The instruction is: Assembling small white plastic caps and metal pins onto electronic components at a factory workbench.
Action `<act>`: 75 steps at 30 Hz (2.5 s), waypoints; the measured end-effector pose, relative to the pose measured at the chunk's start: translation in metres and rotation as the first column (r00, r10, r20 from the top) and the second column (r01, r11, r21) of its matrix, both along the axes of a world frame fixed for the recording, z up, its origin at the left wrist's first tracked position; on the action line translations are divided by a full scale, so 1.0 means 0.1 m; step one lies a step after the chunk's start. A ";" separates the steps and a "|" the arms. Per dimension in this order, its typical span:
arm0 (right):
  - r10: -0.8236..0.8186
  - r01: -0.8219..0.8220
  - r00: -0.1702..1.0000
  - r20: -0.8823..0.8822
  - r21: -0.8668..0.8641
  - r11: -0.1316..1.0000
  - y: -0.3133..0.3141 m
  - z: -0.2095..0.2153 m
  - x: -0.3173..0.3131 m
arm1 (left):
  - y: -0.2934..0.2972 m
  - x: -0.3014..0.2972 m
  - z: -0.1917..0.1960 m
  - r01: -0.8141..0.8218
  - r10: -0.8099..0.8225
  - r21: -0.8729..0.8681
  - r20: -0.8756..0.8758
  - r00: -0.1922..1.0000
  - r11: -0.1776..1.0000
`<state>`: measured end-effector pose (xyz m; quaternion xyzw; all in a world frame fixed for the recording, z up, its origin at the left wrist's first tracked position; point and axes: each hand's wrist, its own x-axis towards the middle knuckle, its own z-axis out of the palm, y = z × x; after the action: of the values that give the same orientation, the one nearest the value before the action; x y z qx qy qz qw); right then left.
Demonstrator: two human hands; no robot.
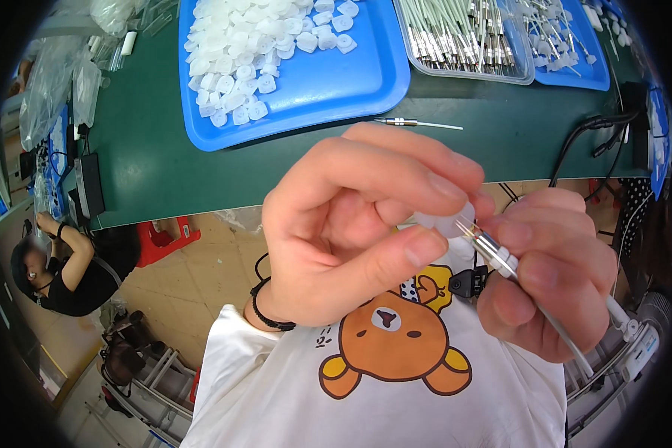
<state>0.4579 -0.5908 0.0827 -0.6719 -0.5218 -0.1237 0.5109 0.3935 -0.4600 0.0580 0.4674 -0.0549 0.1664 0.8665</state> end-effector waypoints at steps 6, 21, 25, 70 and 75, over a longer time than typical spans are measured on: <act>0.043 -0.045 0.998 -0.040 -0.069 0.997 -0.05 0.04 0.02 | -0.02 -0.01 -0.02 -0.028 0.027 -0.034 -0.022 0.999 0.999; 0.126 -0.156 0.977 -0.174 -0.170 0.973 -0.09 0.14 0.06 | -0.01 -0.03 0.00 -0.032 0.033 0.009 -0.071 0.997 0.999; 0.095 -0.116 0.981 -0.170 -0.116 0.987 -0.07 0.09 0.04 | -0.02 -0.02 0.00 -0.031 0.031 -0.002 -0.066 0.997 1.000; 0.041 -0.031 0.992 -0.120 0.088 0.996 -0.08 -0.07 -0.04 | -0.11 -0.05 -0.01 -0.197 0.186 0.240 0.068 0.980 0.951; 0.000 0.022 0.989 -0.151 0.143 0.989 -0.04 -0.11 -0.07 | -0.08 -0.04 -0.04 -0.244 0.201 0.363 0.151 0.968 0.899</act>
<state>0.4505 -0.5947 0.0719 -0.6434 -0.4677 -0.1129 0.5955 0.3899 -0.4683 0.0545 0.6191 -0.0798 0.2760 0.7308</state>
